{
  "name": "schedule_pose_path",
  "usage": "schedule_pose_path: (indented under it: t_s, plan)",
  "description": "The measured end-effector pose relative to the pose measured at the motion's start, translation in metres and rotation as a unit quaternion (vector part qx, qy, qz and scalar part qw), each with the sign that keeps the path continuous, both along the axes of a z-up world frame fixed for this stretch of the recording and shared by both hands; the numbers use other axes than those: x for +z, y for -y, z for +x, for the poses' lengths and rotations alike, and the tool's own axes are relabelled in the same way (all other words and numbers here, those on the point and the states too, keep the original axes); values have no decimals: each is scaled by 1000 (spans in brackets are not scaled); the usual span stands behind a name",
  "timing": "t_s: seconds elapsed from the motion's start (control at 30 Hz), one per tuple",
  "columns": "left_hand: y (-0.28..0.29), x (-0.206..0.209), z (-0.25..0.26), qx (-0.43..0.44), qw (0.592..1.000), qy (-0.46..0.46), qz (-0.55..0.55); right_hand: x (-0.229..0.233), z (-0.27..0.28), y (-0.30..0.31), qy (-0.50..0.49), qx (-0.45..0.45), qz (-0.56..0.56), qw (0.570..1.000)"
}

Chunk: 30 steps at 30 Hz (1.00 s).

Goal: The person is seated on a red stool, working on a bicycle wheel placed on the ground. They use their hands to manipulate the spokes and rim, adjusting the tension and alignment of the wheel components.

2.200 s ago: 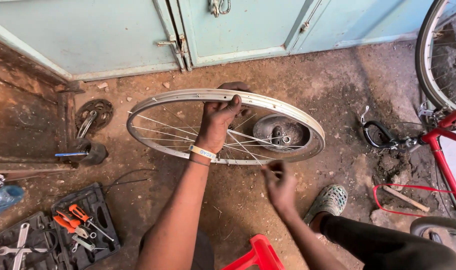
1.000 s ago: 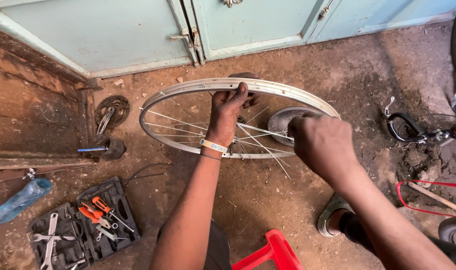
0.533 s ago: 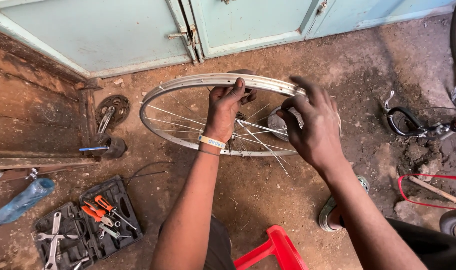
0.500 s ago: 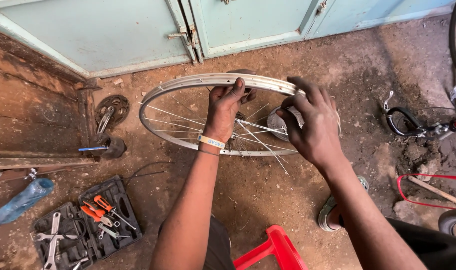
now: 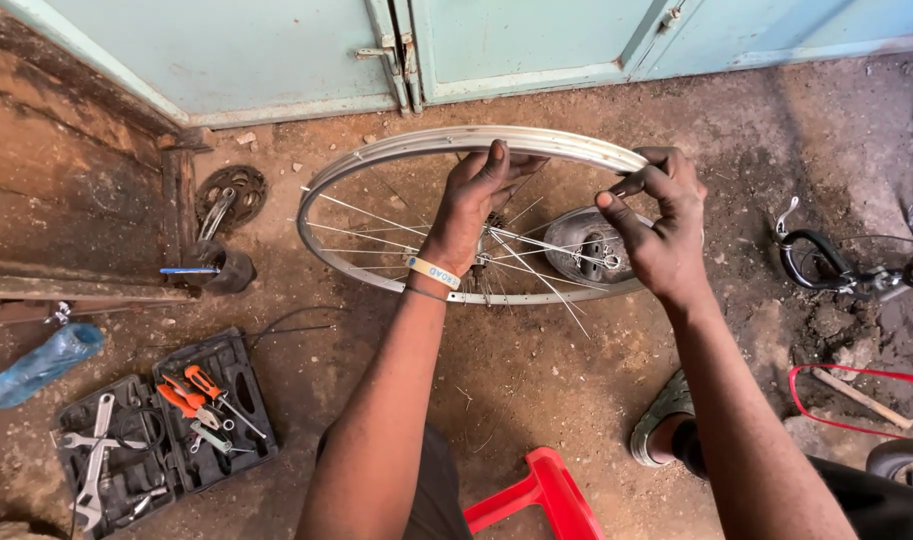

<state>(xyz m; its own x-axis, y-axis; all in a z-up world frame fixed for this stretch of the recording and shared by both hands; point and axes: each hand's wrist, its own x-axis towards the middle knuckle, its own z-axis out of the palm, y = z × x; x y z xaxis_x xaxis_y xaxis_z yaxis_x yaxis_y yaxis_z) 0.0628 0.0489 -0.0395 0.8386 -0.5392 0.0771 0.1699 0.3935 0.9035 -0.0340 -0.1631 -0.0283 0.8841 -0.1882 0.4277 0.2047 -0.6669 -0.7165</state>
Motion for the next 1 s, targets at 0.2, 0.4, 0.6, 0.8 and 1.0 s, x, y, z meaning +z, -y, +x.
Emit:
schedule_pose_path:
  t_s: [0.2, 0.4, 0.6, 0.8, 1.0]
  plan:
    - [-4, 3, 5, -29, 999, 23, 14, -16, 9, 20, 30, 39, 24, 998]
    - [-9, 9, 6, -45, 998, 37, 8, -14, 12, 28, 45, 67, 39, 996]
    - [-10, 13, 9, -47, 998, 18, 31, 6, 5, 20, -7, 37, 50, 998]
    - [-8, 4, 12, -50, 997, 27, 48, 13, -3, 25, -13, 85, -115, 990]
    - [-8, 13, 9, -53, 997, 47, 20, -9, -12, 37, -17, 60, -252, 966]
